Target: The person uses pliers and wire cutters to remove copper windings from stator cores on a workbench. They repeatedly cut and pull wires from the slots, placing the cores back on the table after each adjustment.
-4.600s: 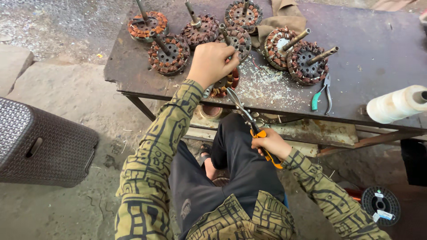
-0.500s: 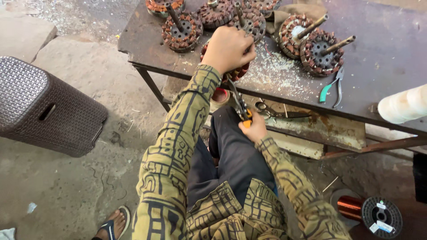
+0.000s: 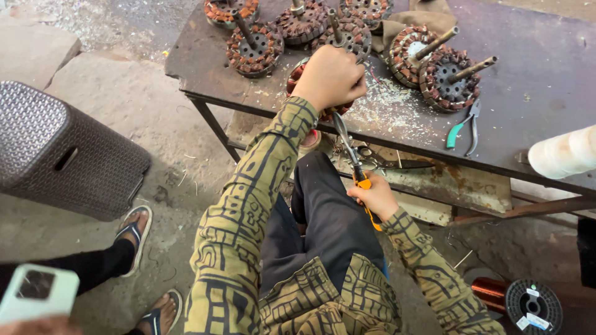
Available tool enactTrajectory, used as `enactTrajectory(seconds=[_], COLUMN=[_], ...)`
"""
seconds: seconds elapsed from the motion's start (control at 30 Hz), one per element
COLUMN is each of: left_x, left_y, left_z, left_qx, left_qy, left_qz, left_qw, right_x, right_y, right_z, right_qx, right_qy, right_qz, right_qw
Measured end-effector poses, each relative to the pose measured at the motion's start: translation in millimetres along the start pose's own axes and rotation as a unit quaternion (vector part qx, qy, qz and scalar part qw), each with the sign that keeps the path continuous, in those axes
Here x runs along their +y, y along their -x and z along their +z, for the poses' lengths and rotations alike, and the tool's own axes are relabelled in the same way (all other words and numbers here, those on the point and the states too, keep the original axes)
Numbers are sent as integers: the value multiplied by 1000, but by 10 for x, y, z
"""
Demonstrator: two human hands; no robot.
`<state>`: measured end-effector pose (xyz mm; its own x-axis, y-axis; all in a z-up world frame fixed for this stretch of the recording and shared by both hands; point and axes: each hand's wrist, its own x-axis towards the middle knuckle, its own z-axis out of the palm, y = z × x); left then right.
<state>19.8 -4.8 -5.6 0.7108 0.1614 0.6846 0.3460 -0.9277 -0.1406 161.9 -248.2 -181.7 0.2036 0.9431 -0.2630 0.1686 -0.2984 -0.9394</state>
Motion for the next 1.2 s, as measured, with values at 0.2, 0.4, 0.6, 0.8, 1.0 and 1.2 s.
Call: enactTrajectory(seconds=[0.2,0.4,0.6,0.8,1.0,1.2], left_x=[-20,-112,-128,-137,53,140], left_y=[23,48,112,-4,68,148], left_z=[-10,-152,-221,-174,-116,-17], left_qx=[18,6,36,20,18,-1], left_qy=[2,20,29,48,12,-9], left_qz=[-6,-19,14,21,90,103], left_qw=[1000,1000,999,998,996,995], right_x=[-237,-386,-524,-425,-60,237], right_y=[190,-98,-258,-215,-326,-399], right_z=[-80,-220,-459,-562,-205,44], right_qx=[-66,-60,-70,25,113,165], right_qy=[-68,72,174,331,306,276], right_qz=[136,-12,40,-201,-144,-249], right_qw=[986,996,981,922,934,914])
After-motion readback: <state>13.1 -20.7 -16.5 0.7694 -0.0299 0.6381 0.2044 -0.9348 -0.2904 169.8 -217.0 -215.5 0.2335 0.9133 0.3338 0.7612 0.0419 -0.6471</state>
